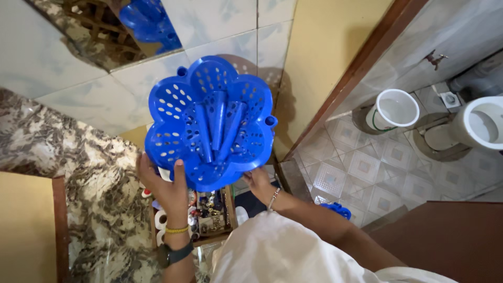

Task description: The person assembles a blue flower-shaped plastic basket by inserting cylindrical rods into the basket's holes. They repeatedly adjust and reinsert the rods to secure the structure, then stack a second identical basket on top and continue inserting rods into the combined unit.

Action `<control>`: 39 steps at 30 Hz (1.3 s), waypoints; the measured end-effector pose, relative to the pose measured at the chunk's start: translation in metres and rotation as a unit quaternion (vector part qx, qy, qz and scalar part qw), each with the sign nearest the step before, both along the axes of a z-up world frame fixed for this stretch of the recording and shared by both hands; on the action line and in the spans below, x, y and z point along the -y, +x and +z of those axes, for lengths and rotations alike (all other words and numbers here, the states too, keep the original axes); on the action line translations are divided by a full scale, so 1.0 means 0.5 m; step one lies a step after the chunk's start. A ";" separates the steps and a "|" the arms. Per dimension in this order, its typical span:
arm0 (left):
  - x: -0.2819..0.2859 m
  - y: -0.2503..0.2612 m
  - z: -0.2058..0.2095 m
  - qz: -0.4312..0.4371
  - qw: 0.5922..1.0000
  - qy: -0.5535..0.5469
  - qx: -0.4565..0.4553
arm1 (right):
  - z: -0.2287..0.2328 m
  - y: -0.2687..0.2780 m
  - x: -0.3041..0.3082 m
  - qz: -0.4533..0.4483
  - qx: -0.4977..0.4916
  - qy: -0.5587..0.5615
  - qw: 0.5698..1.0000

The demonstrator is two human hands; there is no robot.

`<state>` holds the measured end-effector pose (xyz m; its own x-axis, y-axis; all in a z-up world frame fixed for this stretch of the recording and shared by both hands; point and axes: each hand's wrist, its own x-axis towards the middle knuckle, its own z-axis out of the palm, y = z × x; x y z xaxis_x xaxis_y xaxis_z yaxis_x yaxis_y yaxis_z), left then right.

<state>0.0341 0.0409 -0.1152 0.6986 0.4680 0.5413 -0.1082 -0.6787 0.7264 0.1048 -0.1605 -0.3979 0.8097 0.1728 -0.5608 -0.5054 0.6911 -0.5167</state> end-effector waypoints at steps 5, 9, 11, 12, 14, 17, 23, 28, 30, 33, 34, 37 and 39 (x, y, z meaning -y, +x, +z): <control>-0.008 0.026 -0.080 -0.028 0.949 -0.300 -0.090 | 0.013 0.007 -0.023 -0.006 -0.023 0.025 0.999; -0.018 0.037 -0.109 -0.071 0.907 -0.404 -0.097 | 0.020 0.013 -0.024 -0.012 -0.015 0.032 0.999; -0.023 0.036 -0.121 -0.077 0.919 -0.372 -0.101 | 0.011 0.018 -0.024 -0.015 -0.006 0.041 0.999; -0.026 0.034 -0.126 -0.081 0.925 -0.357 -0.098 | 0.005 0.014 -0.020 0.003 -0.003 0.043 0.999; -0.033 0.043 -0.137 -0.079 0.932 -0.339 -0.098 | -0.008 0.011 -0.013 0.036 0.006 0.047 0.998; -0.040 0.051 -0.160 -0.066 0.932 -0.343 -0.100 | -0.024 -0.003 0.003 0.111 0.017 0.077 0.991; -0.043 0.045 -0.186 -0.047 0.915 -0.394 -0.072 | -0.015 -0.020 0.015 0.107 -0.009 -0.009 0.994; -0.038 0.028 -0.185 -0.076 0.922 -0.375 -0.060 | -0.016 -0.038 0.036 0.163 0.014 0.040 0.986; -0.035 0.018 -0.183 -0.066 0.940 -0.332 -0.052 | -0.022 -0.038 0.039 0.177 0.016 0.059 0.982; -0.024 0.013 -0.181 -0.061 0.944 -0.318 -0.059 | -0.026 -0.034 0.058 0.197 0.010 0.081 0.977; -0.023 0.015 -0.180 -0.061 0.942 -0.323 -0.063 | -0.026 -0.035 0.062 0.203 0.008 0.083 0.976; -0.020 0.002 -0.180 -0.083 0.944 -0.319 -0.035 | -0.025 -0.056 0.075 0.208 0.010 0.069 0.976; -0.022 0.008 -0.178 -0.067 0.947 -0.311 -0.046 | -0.025 -0.055 0.075 0.209 0.012 0.061 0.976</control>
